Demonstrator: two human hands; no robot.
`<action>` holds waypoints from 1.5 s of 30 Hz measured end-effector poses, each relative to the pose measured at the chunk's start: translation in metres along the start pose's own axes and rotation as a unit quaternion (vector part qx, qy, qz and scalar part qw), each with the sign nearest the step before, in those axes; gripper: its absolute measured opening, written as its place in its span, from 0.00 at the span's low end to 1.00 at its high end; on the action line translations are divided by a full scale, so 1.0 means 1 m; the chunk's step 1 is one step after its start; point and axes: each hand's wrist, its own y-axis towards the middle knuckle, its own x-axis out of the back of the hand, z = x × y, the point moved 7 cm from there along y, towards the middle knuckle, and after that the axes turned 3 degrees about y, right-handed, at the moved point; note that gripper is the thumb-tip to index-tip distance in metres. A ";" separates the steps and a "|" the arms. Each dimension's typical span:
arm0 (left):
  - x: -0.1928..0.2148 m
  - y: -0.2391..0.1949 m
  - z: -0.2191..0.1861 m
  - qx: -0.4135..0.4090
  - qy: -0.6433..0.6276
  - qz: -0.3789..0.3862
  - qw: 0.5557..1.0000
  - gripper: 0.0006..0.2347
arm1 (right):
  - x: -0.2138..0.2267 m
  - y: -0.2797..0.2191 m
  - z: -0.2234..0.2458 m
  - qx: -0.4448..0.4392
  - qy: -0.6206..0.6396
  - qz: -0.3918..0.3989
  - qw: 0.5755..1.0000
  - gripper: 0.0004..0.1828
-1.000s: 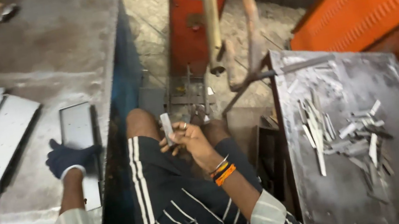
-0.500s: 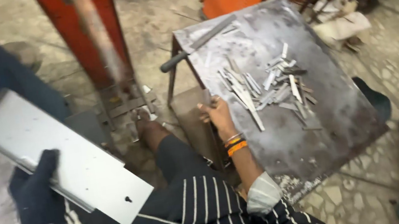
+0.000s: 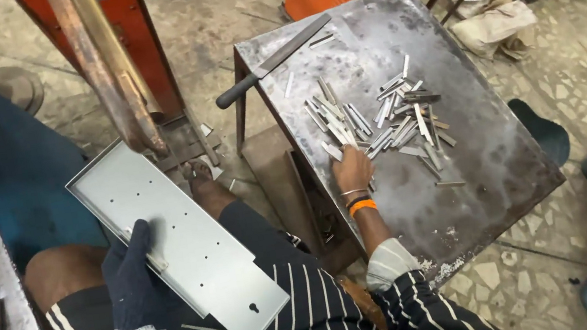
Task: The person sits at a press machine in a metal workshop, picks small metal strips from a side table one at a time, and positions each strip on a sheet-metal panel held in the machine, producing sparks as the pieces are welded on. Finished panels are stacked on the adjacent table.
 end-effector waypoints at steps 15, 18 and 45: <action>-0.016 -0.014 -0.008 -0.024 0.018 0.007 1.000 0.13 | 0.006 -0.048 0.069 0.130 -0.044 0.041 0.990 0.08; -0.025 -0.021 -0.010 -0.014 -0.012 0.006 1.000 0.13 | 0.051 -0.057 0.125 0.099 0.036 0.044 0.993 0.14; -0.029 -0.056 -0.022 -0.178 0.101 -0.036 0.978 0.13 | 0.181 -0.198 0.326 0.392 0.261 0.085 0.878 0.07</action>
